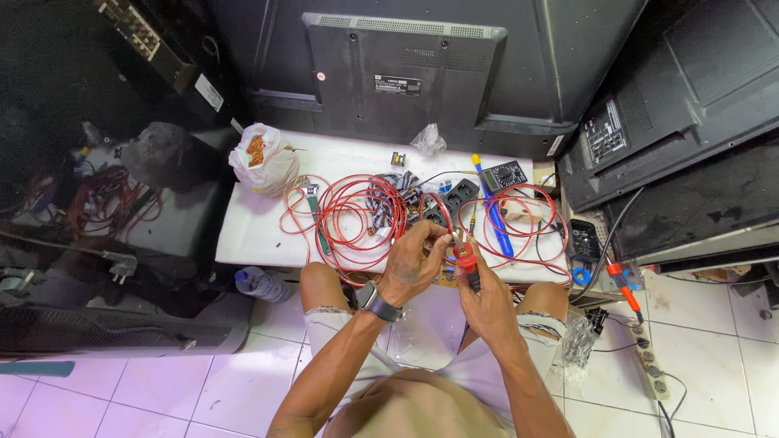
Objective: The person sits on the floor and uses a multimeter to test points on a circuit board. The person repeatedly touches the probes to different components on the board while seated.
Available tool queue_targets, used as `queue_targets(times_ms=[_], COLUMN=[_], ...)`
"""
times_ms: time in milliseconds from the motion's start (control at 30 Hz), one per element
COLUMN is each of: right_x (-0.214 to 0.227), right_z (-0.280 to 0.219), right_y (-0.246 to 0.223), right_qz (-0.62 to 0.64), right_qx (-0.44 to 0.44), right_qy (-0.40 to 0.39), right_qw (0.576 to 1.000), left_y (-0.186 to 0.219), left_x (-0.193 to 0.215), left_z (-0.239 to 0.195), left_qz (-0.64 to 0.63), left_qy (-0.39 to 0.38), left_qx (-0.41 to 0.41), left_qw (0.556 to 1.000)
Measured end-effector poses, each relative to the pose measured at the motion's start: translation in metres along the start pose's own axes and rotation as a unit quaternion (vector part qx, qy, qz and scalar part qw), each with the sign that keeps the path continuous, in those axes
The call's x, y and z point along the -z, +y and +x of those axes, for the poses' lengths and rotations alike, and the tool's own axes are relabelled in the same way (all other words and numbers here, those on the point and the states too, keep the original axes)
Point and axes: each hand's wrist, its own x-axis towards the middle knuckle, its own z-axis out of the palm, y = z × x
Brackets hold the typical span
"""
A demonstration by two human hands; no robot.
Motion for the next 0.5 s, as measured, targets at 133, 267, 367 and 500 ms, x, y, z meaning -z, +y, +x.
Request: queue_targets(times_ms=[133, 267, 367, 500], right_x=[0.0, -0.003, -0.005, -0.005], right_z=[0.001, 0.0, 0.002, -0.001], right_y=[0.001, 0.009, 0.019, 0.028], right_qz=[-0.004, -0.005, -0.014, -0.017], right_qx=[0.037, 0.061, 0.06, 0.054], right_qy=[0.017, 0.035, 0.049, 0.06], right_qw=[0.999, 0.998, 0.997, 0.997], left_y=[0.006, 0.004, 0.003, 0.01], left_x=[-0.001, -0.008, -0.011, -0.013], left_z=[0.0, -0.004, -0.004, -0.004], left_qz=[-0.019, -0.067, -0.115, -0.138], left_qy=[-0.012, 0.001, -0.01, -0.016], left_qx=[0.018, 0.058, 0.089, 0.115], left_qw=[1.0, 0.996, 0.989, 0.984])
